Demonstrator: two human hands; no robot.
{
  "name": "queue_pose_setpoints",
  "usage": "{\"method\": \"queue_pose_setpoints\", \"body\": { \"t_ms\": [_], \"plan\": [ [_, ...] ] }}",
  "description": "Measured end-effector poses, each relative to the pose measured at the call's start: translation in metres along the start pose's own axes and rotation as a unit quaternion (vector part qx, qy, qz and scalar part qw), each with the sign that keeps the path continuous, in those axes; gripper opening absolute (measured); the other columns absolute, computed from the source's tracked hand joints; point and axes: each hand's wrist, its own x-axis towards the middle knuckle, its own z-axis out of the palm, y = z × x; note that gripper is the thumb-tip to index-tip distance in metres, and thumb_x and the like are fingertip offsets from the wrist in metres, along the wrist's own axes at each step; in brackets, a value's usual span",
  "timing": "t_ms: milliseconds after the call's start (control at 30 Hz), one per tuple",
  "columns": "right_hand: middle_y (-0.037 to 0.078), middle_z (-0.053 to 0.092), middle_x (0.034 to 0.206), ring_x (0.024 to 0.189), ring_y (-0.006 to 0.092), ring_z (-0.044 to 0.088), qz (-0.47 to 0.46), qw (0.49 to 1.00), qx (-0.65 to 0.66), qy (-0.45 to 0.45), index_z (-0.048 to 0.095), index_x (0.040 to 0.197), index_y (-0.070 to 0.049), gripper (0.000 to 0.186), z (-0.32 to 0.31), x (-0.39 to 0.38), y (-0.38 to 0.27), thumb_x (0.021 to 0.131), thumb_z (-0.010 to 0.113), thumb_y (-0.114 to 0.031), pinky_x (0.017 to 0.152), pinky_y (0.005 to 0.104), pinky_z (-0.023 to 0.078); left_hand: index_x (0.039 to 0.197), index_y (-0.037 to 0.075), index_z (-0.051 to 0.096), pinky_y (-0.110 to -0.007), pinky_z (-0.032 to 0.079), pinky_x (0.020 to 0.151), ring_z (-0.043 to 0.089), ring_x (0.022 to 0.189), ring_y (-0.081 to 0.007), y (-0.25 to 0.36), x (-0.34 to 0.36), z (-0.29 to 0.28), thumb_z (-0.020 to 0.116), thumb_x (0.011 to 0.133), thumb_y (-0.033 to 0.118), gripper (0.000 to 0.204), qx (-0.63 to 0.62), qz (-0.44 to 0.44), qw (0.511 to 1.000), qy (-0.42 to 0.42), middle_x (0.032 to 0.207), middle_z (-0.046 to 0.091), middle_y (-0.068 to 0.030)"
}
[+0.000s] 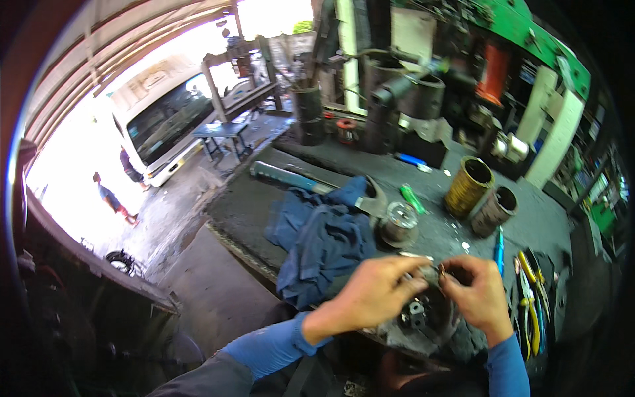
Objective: The person disassembles a small mechanical component on a workbench, using pliers to remove a pin and a file to smooth edges. They wipe the part with a cloth and reassemble it with a spring and pin, then inspect the finished assembly.
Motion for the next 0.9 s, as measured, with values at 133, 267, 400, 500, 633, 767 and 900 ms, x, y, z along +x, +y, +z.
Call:
{"method": "queue_pose_setpoints", "body": {
  "t_ms": [133, 267, 400, 500, 633, 767, 900],
  "plan": [
    [0.016, 0.082, 0.098, 0.086, 0.0209, 0.077, -0.067, 0.988, -0.132, 0.039, 0.079, 0.109, 0.005, 0.028, -0.019, 0.013, 0.025, 0.088, 0.079, -0.014, 0.081, 0.0357, 0.061, 0.131, 0.000, 0.075, -0.030, 0.059, 0.083, 0.072, 0.093, -0.0126, 0.016, -0.001, -0.049, 0.078, 0.101, 0.010, 0.032, -0.027, -0.112, 0.989, 0.097, 0.106, 0.078, -0.0081],
    [0.015, 0.080, 0.095, 0.087, 0.0200, 0.075, 0.010, 0.977, -0.207, 0.056, 0.080, 0.111, 0.002, 0.029, -0.026, 0.019, 0.020, 0.087, 0.078, -0.013, 0.080, 0.0362, 0.058, 0.120, 0.001, 0.078, -0.024, 0.054, 0.073, 0.065, 0.082, -0.0067, -0.023, 0.000, -0.086, 0.076, 0.101, 0.004, 0.019, 0.046, -0.103, 0.963, 0.246, 0.097, 0.076, -0.0015],
    [0.021, 0.078, 0.096, 0.089, 0.0320, 0.076, -0.015, 0.961, -0.268, 0.072, 0.081, 0.111, -0.001, 0.033, -0.015, 0.031, 0.022, 0.084, 0.078, -0.020, 0.084, 0.0432, 0.058, 0.117, 0.001, 0.078, -0.024, 0.054, 0.073, 0.061, 0.076, -0.0069, -0.050, -0.010, -0.096, 0.074, 0.101, 0.002, 0.016, 0.065, -0.147, 0.956, 0.246, 0.092, 0.074, -0.0024],
    [0.026, 0.077, 0.103, 0.104, 0.0435, 0.074, -0.032, 0.951, -0.303, 0.060, 0.080, 0.102, 0.000, 0.029, -0.011, 0.045, 0.043, 0.083, 0.077, -0.021, 0.092, 0.0495, 0.057, 0.112, 0.006, 0.077, -0.043, 0.058, 0.086, 0.071, 0.095, -0.0320, -0.047, -0.016, -0.090, 0.072, 0.096, 0.003, 0.017, 0.221, -0.089, 0.950, 0.201, 0.106, 0.076, -0.0134],
    [0.026, 0.075, 0.104, 0.105, 0.0445, 0.072, -0.036, 0.950, -0.304, 0.060, 0.080, 0.102, 0.002, 0.028, -0.015, 0.042, 0.048, 0.082, 0.076, -0.017, 0.091, 0.0505, 0.057, 0.108, 0.007, 0.077, -0.044, 0.055, 0.088, 0.068, 0.097, -0.0331, -0.054, -0.012, -0.084, 0.072, 0.094, 0.005, 0.014, 0.289, -0.024, 0.941, 0.174, 0.104, 0.074, -0.0113],
    [0.022, 0.074, 0.103, 0.101, 0.0410, 0.072, -0.054, 0.957, -0.275, 0.079, 0.079, 0.109, 0.003, 0.030, -0.008, 0.044, 0.037, 0.083, 0.079, -0.011, 0.089, 0.0474, 0.056, 0.108, 0.008, 0.077, -0.044, 0.054, 0.087, 0.067, 0.095, -0.0331, -0.058, -0.017, -0.087, 0.072, 0.094, 0.006, 0.015, 0.262, -0.044, 0.948, 0.175, 0.103, 0.074, -0.0101],
    [0.017, 0.070, 0.102, 0.091, 0.0340, 0.070, -0.075, 0.959, -0.256, 0.097, 0.078, 0.110, 0.001, 0.029, -0.005, 0.045, 0.035, 0.082, 0.082, -0.006, 0.083, 0.0437, 0.056, 0.108, 0.008, 0.077, -0.044, 0.054, 0.086, 0.066, 0.094, -0.0333, -0.052, -0.020, -0.091, 0.073, 0.095, 0.007, 0.015, 0.258, -0.050, 0.947, 0.186, 0.102, 0.074, -0.0097]
  ]
}}
